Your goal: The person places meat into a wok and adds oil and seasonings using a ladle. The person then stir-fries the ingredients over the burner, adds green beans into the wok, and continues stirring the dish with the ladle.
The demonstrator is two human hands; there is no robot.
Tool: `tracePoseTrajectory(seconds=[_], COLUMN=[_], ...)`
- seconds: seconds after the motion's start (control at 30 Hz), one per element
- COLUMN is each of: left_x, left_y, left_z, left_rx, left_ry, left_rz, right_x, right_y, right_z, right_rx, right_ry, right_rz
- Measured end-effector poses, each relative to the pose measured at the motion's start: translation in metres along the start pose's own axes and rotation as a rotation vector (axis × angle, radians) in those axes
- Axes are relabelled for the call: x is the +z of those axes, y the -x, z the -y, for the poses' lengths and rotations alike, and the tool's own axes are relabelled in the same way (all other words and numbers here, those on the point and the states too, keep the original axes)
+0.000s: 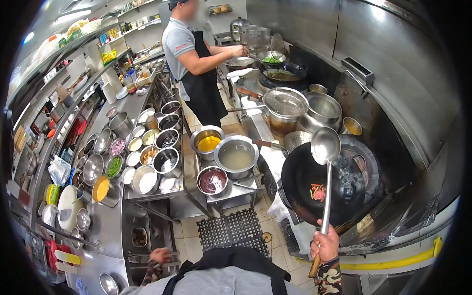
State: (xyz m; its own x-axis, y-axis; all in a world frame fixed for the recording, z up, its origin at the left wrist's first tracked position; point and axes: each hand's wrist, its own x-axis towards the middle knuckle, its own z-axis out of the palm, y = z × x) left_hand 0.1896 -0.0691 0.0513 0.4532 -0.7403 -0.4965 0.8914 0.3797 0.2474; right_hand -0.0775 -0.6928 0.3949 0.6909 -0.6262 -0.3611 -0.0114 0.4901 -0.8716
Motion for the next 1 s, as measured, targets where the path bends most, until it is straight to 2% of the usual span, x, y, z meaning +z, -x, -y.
tracePoseTrajectory(seconds=[0.03,0.07,0.1,0.13,0.17,0.2,0.23,0.3,0.37,0.43,0.47,0.57,0.6,0.7,0.83,0.87,0.9,0.97,1.0], left_x=[0.074,0.108,0.162,0.152,0.146,0.174,0.14,0.117,0.114,0.121,0.119,0.123,0.102,0.081,0.041,0.042,0.045,0.06,0.066], left_y=[-0.022,-0.046,-0.061,-0.075,-0.095,-0.095,-0.113,-0.113,-0.095,-0.078,-0.07,-0.049,-0.049,-0.043,-0.055,-0.066,-0.07,-0.079,-0.081], left_z=[0.023,0.034,0.035,0.033,0.037,0.04,0.038,0.03,0.021,0.01,0.008,0.012,0.016,0.024,0.019,0.005,0.002,-0.03,-0.049], left_rx=[-0.008,-0.148,-0.44,-0.32,-0.366,-0.287,-0.148,0.078,0.045,-0.211,-0.275,-0.232,-0.166,-0.223,-0.288,-0.318,-0.242,-0.161,-0.161], left_ry=[-0.821,-1.544,-1.744,-1.751,-1.989,-1.825,-1.852,-1.653,-1.715,-1.768,-1.806,-1.713,-1.674,-1.584,-1.375,-0.811,-0.658,-0.967,-0.965], left_rz=[-0.485,-0.381,-0.338,-0.011,-0.07,-0.415,-0.555,-0.664,-0.74,-0.799,-0.837,-0.932,-0.93,-0.88,-0.801,-0.74,-0.767,-0.652,-0.638], right_x=[-0.01,-0.019,-0.026,-0.031,-0.036,-0.038,-0.044,-0.056,-0.047,-0.025,0.001,0.049,0.066,0.121,0.224,0.254,0.284,0.354,0.388], right_y=[0.002,0.004,0.003,0.002,0.003,0.006,0.008,0.012,0.015,0.006,0.004,-0.024,-0.033,-0.067,-0.121,-0.136,-0.154,-0.19,-0.216], right_z=[-0.006,-0.011,-0.018,-0.027,-0.033,-0.036,-0.042,-0.039,-0.033,-0.032,-0.027,-0.024,-0.023,-0.028,-0.04,-0.045,-0.051,-0.055,-0.059], right_rx=[0.023,0.055,0.093,0.058,0.015,-0.002,-0.01,0.036,0.024,0.035,0.046,0.143,0.137,0.377,0.418,0.393,0.369,0.262,0.203], right_ry=[-0.025,-0.042,-0.02,0.113,0.247,0.356,0.333,0.087,-0.09,-0.222,-0.209,-0.082,0.098,0.033,0.295,0.319,0.343,0.42,0.52], right_rz=[-0.017,-0.051,-0.047,-0.129,-0.204,-0.229,-0.226,-0.102,0.053,0.192,0.243,0.247,0.303,0.426,0.549,0.586,0.621,0.627,0.634])
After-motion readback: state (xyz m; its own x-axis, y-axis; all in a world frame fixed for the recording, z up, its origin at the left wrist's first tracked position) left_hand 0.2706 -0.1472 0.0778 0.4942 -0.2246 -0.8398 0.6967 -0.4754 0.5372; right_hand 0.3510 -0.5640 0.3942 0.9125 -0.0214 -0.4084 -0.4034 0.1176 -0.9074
